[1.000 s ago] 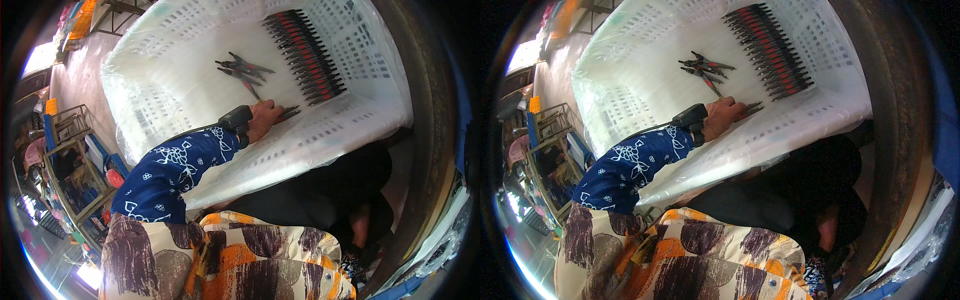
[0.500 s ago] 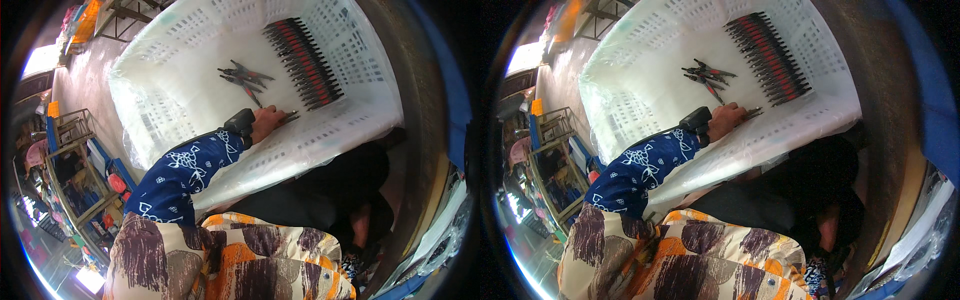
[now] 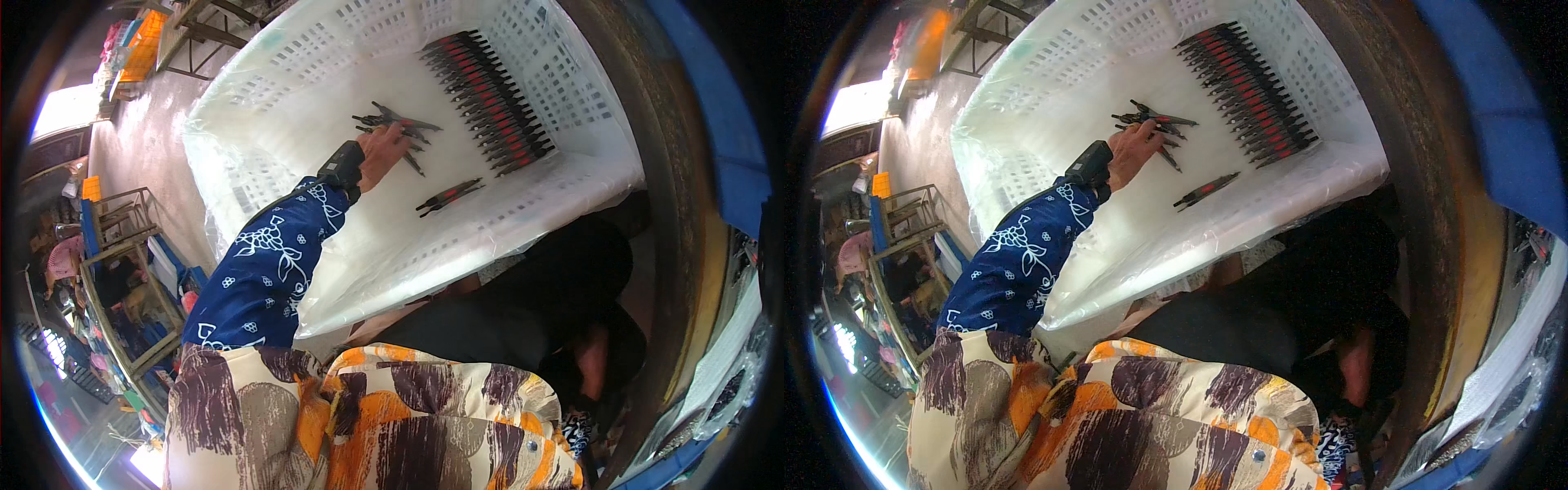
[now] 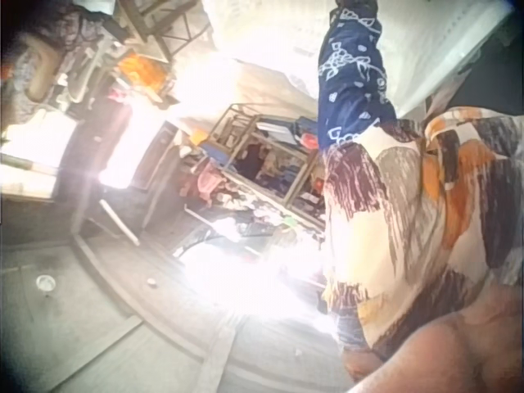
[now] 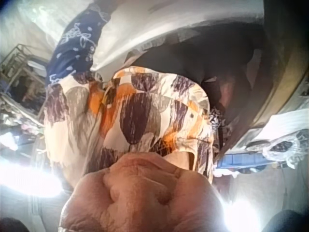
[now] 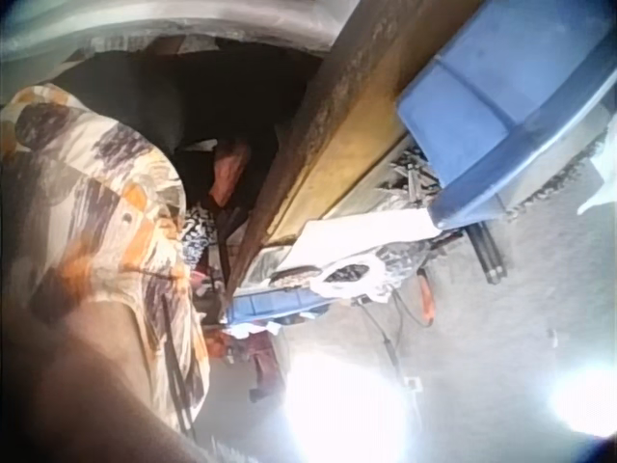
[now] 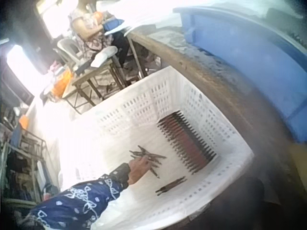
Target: The person repeatedly picks up small metal tools with red handles from a white basket and places them into a blue tray on the table. They handle the tools one at a time, arranging them in rows within the tray. The task continues throughout the clip with no other distinct actions shown.
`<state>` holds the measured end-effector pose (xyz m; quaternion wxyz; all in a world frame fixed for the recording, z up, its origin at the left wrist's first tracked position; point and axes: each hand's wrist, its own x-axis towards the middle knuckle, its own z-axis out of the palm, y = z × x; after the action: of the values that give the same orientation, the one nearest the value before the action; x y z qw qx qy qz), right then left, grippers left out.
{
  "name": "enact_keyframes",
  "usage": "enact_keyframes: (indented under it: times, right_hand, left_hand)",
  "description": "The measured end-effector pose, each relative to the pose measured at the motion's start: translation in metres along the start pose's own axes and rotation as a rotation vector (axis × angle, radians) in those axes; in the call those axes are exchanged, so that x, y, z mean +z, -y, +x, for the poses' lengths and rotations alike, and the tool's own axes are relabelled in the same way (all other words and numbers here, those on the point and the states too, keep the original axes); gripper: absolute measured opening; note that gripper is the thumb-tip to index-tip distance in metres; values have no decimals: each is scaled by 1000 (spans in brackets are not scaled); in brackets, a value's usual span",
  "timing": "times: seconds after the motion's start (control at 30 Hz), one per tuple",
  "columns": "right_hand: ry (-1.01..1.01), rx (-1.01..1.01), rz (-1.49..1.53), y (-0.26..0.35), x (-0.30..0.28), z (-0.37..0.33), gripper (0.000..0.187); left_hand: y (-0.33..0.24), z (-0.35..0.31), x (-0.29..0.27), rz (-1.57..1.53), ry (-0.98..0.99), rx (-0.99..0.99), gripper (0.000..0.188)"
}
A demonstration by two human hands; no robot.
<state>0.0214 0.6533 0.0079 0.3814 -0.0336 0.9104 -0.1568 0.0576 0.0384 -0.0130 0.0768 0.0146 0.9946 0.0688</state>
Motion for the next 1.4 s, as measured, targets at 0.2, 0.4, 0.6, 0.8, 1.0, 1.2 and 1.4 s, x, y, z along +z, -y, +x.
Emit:
enact_keyframes:
  times: [0.2,0.4,0.6,0.8,1.0,1.2,1.4]
  right_hand:
    - [-97,-84,10,11,-1,-6,44]
    - [-79,-55,-156,23,-9,-7,43]
    - [-66,-104,-41,16,-11,-8,42]
    - [-53,-64,-117,4,-9,-8,41]
    - [-52,-104,-32,-5,-8,-7,41]
    - [-45,-107,-18,-14,-5,-6,40]
    - [-34,-113,5,-26,1,-2,39]
  left_hand:
    - [4,3,3,75,-17,121,20]
    - [-22,-8,5,-143,-28,-77,14]
    - [-66,3,16,-320,54,-181,14]
    - [-79,5,22,-338,60,-151,12]
    - [-82,7,19,-340,138,-125,15]
    - [-83,6,23,-359,157,-97,15]
    - [-83,6,34,-404,119,-159,16]
